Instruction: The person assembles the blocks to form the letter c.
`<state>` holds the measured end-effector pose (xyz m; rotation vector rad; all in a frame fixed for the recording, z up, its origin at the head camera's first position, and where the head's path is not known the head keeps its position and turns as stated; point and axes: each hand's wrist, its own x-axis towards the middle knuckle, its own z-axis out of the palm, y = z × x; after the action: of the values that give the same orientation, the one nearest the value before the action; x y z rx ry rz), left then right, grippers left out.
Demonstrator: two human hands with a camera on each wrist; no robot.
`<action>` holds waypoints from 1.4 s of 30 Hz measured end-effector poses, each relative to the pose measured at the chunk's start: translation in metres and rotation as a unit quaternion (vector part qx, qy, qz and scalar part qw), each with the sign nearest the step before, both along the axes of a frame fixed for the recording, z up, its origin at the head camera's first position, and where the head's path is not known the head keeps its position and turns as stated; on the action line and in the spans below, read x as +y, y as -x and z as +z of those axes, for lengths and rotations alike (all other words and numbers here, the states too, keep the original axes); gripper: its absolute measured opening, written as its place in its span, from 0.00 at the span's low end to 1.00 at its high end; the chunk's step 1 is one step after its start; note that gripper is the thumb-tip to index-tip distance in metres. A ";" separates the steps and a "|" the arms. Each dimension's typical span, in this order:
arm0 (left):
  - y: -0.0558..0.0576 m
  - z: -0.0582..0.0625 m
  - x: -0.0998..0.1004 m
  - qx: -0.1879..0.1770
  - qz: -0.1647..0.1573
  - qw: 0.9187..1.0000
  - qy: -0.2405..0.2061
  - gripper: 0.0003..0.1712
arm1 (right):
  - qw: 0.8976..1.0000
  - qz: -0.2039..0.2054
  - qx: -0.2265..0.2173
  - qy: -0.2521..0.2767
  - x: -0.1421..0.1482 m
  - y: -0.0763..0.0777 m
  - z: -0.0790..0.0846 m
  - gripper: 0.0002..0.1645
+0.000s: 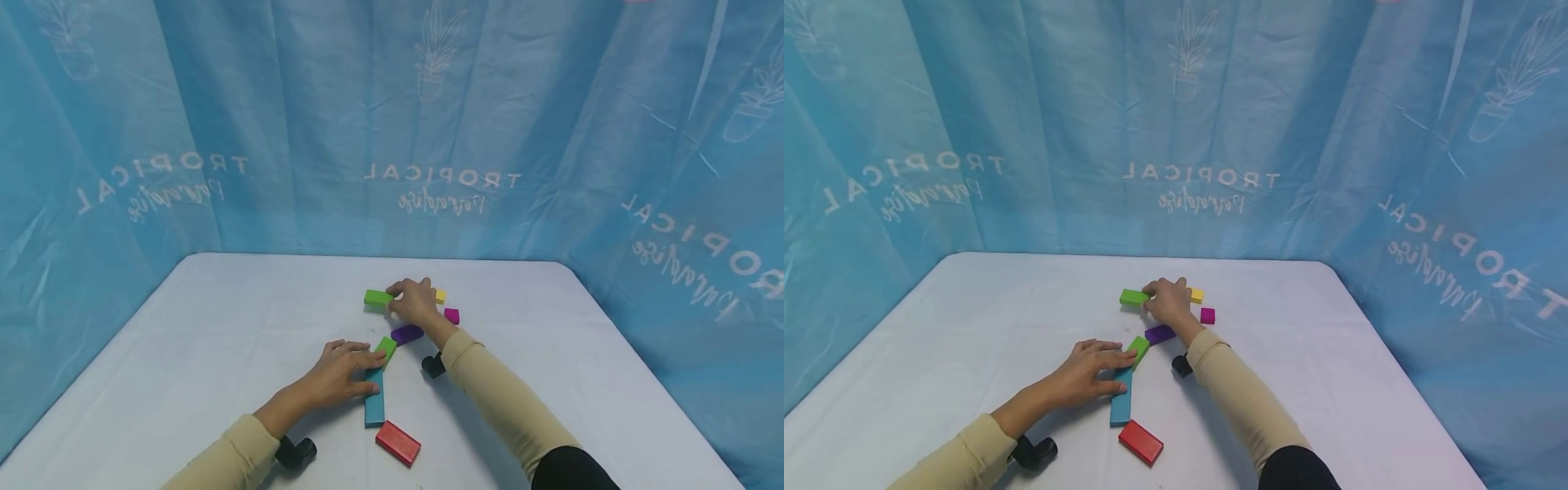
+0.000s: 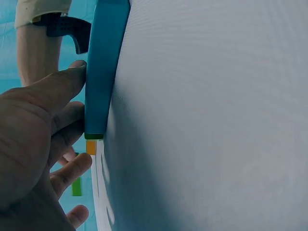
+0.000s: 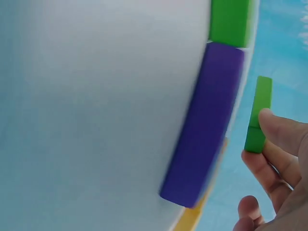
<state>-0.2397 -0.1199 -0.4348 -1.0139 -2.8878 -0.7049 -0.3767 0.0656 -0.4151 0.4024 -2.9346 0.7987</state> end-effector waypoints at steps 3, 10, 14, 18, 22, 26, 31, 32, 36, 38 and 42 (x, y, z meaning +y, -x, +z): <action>0.001 0.001 -0.001 0.000 0.002 1.000 0.002 0.30 | 1.000 0.006 0.024 0.014 0.004 -0.007 0.007 0.19; 0.001 0.003 -0.002 -0.006 0.006 1.000 0.006 0.30 | 0.998 -0.001 0.026 0.059 0.016 -0.032 0.019 0.20; 0.001 0.003 -0.002 -0.007 0.006 1.000 0.003 0.30 | 0.995 -0.014 0.014 0.100 0.028 -0.052 0.026 0.20; 0.000 0.003 -0.002 -0.009 0.008 1.000 0.004 0.30 | 0.992 -0.009 0.013 0.129 0.045 -0.074 0.028 0.19; 0.000 0.003 -0.003 -0.011 0.012 1.000 0.009 0.31 | 0.988 -0.006 -0.002 0.154 0.060 -0.098 0.025 0.18; 0.000 0.003 -0.003 -0.015 0.013 1.000 0.011 0.31 | 0.986 -0.007 -0.025 0.166 0.073 -0.121 0.019 0.18; 0.000 0.002 -0.001 -0.022 0.015 1.000 0.010 0.31 | 0.986 -0.005 -0.039 0.162 0.087 -0.149 0.009 0.17; 0.000 0.002 -0.001 -0.022 0.015 1.000 0.010 0.31 | 0.986 -0.005 -0.043 0.159 0.089 -0.154 0.007 0.17; -0.001 0.002 0.000 -0.023 0.018 0.999 0.014 0.31 | 0.986 -0.007 -0.068 0.152 0.099 -0.176 0.001 0.18; -0.001 0.002 0.001 -0.020 0.017 1.000 0.015 0.31 | 0.985 -0.003 -0.083 0.152 0.104 -0.187 -0.003 0.18; -0.002 0.004 0.002 -0.022 0.018 1.000 0.012 0.31 | 0.982 0.026 -0.101 0.160 0.113 -0.207 -0.008 0.19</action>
<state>-0.2379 -0.1179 -0.4307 -0.9591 -2.9512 -0.7005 -0.1695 0.1790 -0.4233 0.3923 -2.9037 1.3685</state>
